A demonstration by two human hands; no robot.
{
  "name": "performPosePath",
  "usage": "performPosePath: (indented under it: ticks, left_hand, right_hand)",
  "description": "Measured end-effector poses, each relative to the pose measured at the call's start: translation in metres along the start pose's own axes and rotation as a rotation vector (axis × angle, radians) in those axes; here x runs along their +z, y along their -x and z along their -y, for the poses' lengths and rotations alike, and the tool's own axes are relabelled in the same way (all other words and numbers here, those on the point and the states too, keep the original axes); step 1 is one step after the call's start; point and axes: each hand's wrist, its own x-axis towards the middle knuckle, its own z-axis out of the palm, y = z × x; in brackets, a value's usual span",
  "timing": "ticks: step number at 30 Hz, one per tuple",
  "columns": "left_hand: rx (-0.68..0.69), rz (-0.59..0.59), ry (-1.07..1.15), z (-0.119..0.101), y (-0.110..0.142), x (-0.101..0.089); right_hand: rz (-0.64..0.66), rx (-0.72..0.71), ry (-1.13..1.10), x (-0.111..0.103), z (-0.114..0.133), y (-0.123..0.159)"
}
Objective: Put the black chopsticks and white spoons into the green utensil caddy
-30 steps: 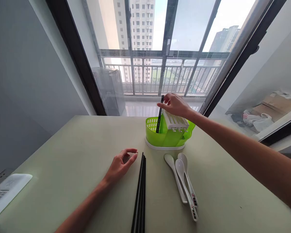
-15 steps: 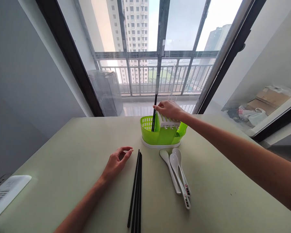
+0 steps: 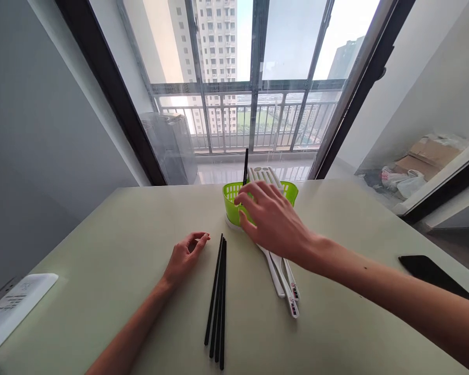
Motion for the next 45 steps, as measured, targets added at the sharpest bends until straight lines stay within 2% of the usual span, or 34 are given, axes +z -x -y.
performPosePath:
  ticks: [2,4,6,10,14,19,30,40,45]
  left_hand:
    - [0.006,-0.002,-0.011,0.001,0.001,0.000]
    - [0.013,-0.002,-0.015,0.002,0.001,0.001]
    - [0.017,-0.002,-0.015,0.003,0.001,0.001]
    - [0.033,0.004,-0.028,0.004,0.002,0.002]
    - [0.041,0.000,-0.038,0.005,0.002,0.003]
    - [0.056,0.011,-0.041,0.006,0.003,0.004]
    - [0.078,0.024,-0.042,0.006,0.004,0.004]
    - [0.126,0.034,-0.064,0.005,0.005,0.004]
    - [0.128,0.032,-0.066,0.006,0.004,0.005]
  right_hand:
    - [0.237,0.007,-0.040,0.005,0.022,0.015]
    - [0.494,0.103,-0.109,0.017,0.037,0.027]
    - [0.679,0.171,-0.183,0.033,0.046,0.036]
    - [0.819,0.239,-0.223,0.062,0.049,0.043]
    - [0.933,0.274,-0.342,0.075,0.049,0.038]
    - [0.960,0.277,-0.437,0.079,0.052,0.030]
    - [0.957,0.284,-0.383,0.080,0.060,0.029]
    - [0.855,0.289,-0.198,0.085,0.065,0.042]
    - [0.797,0.222,-0.040,0.090,0.068,0.045]
